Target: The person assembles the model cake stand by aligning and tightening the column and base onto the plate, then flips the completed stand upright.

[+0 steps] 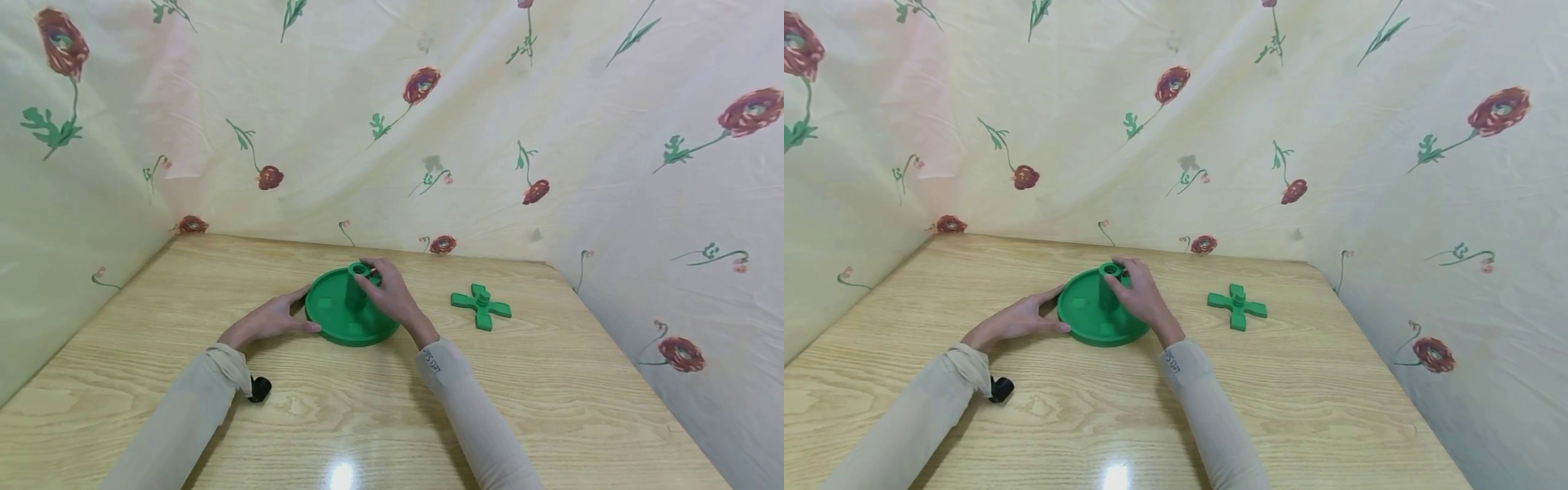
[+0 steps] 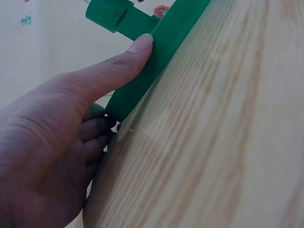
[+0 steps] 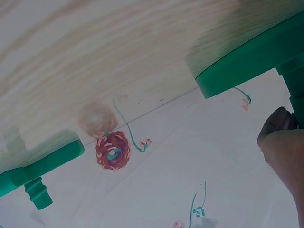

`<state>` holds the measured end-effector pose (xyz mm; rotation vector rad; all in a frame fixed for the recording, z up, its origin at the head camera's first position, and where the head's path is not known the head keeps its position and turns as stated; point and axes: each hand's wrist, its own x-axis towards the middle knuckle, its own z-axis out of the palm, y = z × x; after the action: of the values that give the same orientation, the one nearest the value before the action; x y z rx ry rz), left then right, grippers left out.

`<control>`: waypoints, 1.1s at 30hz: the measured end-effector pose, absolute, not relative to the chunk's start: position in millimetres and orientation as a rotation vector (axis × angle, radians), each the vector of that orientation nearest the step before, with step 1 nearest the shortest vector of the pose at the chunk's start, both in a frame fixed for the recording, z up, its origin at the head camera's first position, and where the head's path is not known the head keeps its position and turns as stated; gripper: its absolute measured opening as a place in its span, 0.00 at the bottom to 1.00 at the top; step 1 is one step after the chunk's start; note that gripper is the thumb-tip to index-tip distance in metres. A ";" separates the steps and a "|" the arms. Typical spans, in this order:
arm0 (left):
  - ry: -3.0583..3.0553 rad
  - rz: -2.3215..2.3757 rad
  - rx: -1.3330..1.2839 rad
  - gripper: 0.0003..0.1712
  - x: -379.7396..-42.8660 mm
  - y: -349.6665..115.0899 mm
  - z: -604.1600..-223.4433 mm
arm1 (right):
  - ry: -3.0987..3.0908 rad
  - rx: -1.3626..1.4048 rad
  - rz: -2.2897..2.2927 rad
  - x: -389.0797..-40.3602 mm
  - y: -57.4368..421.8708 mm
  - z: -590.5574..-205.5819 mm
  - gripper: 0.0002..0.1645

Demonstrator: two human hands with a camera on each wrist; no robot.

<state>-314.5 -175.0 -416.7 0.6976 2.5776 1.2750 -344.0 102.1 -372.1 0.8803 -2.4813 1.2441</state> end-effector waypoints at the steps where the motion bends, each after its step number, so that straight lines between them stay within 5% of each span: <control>1: 2.579 1.275 0.702 0.62 -314.6 -175.0 -416.9 | -2.487 0.873 1.237 -343.6 101.9 -371.8 0.25; 33: 2.559 1.305 0.699 0.61 -312.1 -172.4 -414.9 | -2.517 0.780 1.247 -341.3 125.9 -359.1 0.30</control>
<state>-312.1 -172.4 -414.9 0.6992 2.5586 1.3052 -341.3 125.9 -359.1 0.7799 -2.5169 1.2465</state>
